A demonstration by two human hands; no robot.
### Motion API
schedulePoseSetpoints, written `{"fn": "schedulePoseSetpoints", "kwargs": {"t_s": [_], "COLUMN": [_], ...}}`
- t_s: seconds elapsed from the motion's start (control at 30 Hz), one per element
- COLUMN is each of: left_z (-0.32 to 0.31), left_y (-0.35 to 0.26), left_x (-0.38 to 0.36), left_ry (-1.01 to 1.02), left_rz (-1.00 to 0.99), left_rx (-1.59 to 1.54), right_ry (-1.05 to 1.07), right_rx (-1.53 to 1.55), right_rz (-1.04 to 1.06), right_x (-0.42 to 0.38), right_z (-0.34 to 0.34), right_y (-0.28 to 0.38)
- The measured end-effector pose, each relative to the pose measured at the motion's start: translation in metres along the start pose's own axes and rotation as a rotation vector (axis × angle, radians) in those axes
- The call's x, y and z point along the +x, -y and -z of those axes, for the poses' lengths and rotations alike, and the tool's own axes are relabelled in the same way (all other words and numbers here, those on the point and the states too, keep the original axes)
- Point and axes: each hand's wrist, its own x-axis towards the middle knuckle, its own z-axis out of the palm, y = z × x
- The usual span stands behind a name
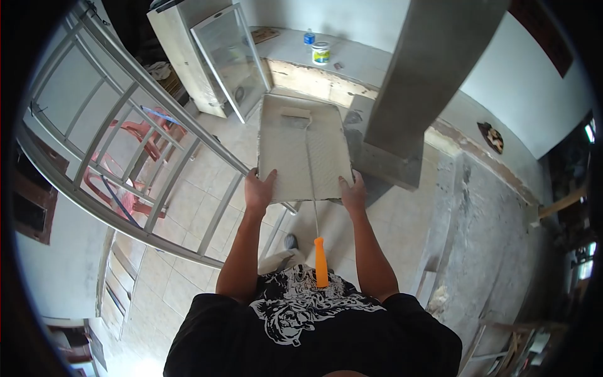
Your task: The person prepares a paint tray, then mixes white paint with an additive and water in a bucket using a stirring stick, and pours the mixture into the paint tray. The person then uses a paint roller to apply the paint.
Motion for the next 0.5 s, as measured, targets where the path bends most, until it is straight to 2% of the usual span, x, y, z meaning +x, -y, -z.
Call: {"fn": "schedulePoseSetpoints", "kwargs": {"t_s": [0.17, 0.23, 0.33, 0.5], "left_z": [-0.027, -0.037, -0.039, -0.046], "left_y": [-0.005, 0.010, 0.014, 0.023], "left_x": [0.082, 0.116, 0.166, 0.245], "left_ry": [-0.004, -0.035, 0.041, -0.010], "left_rz": [0.042, -0.035, 0.060, 0.059], "left_rx": [-0.050, -0.071, -0.142, -0.158], "right_ry": [-0.025, -0.030, -0.028, 0.000], "right_rx": [0.087, 0.096, 0.090, -0.096], "right_rz": [0.015, 0.032, 0.021, 0.036], "right_x": [0.090, 0.109, 0.157, 0.231], "right_z": [-0.052, -0.073, -0.098, -0.146], "right_y": [-0.032, -0.036, -0.019, -0.001]}}
